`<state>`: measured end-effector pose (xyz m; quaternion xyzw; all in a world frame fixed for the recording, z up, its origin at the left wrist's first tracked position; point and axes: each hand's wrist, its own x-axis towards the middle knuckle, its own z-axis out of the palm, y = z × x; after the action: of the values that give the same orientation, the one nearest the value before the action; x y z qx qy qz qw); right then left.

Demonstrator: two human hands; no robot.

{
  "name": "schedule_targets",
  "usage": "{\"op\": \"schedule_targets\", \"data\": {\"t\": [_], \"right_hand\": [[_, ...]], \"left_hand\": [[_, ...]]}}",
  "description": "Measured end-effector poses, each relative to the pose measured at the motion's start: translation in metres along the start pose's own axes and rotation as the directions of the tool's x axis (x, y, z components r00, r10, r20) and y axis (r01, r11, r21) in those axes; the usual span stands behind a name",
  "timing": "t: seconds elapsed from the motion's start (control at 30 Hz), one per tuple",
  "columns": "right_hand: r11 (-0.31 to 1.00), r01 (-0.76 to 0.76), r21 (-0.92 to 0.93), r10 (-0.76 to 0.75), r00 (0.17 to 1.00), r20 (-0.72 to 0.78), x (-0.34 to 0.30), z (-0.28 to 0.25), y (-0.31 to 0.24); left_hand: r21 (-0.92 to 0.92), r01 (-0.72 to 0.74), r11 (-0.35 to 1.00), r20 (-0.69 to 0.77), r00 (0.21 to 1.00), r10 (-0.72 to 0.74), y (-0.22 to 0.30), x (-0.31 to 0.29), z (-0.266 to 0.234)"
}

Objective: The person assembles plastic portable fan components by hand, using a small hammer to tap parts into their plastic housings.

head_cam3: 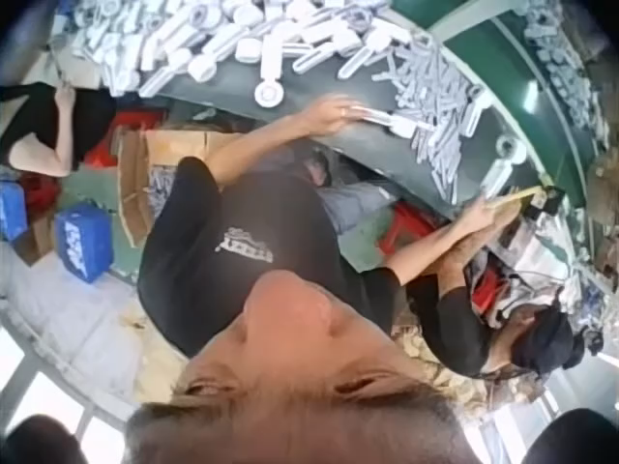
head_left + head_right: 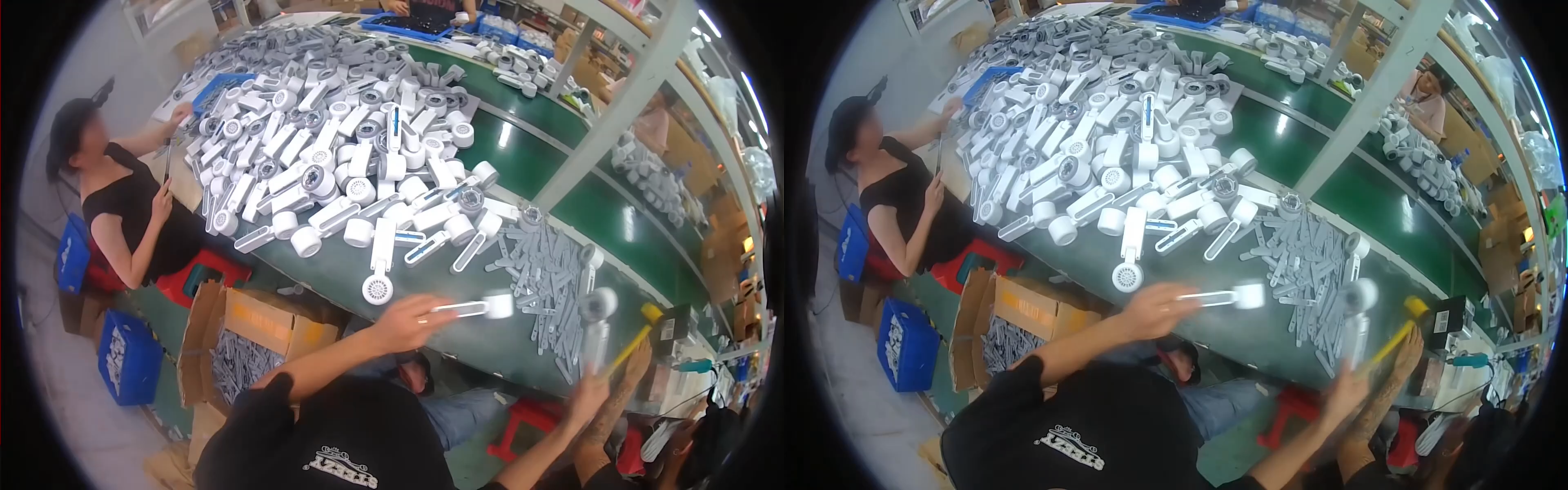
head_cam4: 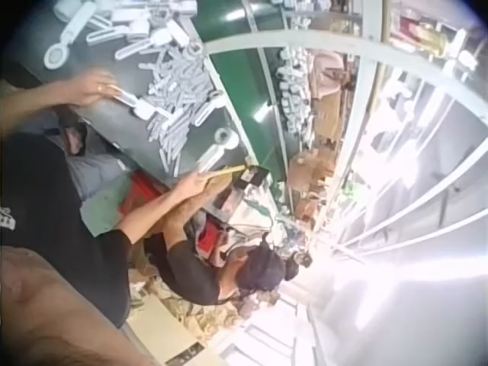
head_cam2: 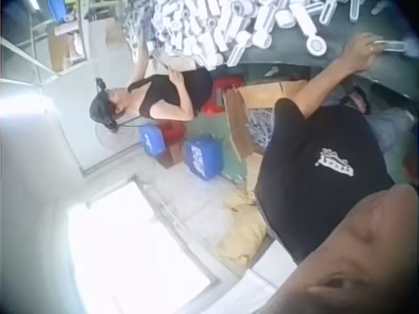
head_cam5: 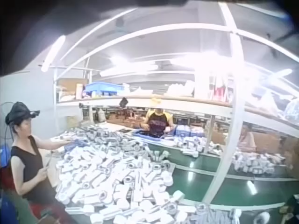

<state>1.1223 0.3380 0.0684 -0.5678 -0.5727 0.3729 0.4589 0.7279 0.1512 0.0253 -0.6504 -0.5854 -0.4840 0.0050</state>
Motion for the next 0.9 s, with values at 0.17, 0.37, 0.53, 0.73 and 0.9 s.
{"op": "schedule_targets", "data": {"t": [0.17,0.37,0.53,0.73,0.9], "right_hand": [[0.982,-0.164,-0.094,0.188,0.907,0.378,-0.058,0.057,0.037],[0.977,-0.163,-0.139,0.213,0.823,0.526,-0.079,0.140,-0.006],[0.971,-0.192,-0.143,0.238,0.838,0.492,-0.081,0.143,-0.006],[0.977,-0.149,-0.152,0.206,0.842,0.499,-0.087,0.143,0.003],[0.968,-0.187,-0.165,0.244,0.853,0.462,-0.097,0.136,0.014]], "left_hand": [[0.250,0.323,0.913,-0.442,0.877,-0.189,-0.005,-0.033,-0.143],[-0.102,0.622,0.776,-0.834,0.372,-0.408,-0.174,0.018,-0.285],[0.050,0.678,0.733,-0.898,0.352,-0.264,-0.335,0.075,-0.366],[0.197,0.712,0.674,-0.791,0.521,-0.320,-0.477,0.082,-0.427],[0.117,0.682,0.722,-0.713,0.564,-0.417,-0.482,0.093,-0.400]]}}
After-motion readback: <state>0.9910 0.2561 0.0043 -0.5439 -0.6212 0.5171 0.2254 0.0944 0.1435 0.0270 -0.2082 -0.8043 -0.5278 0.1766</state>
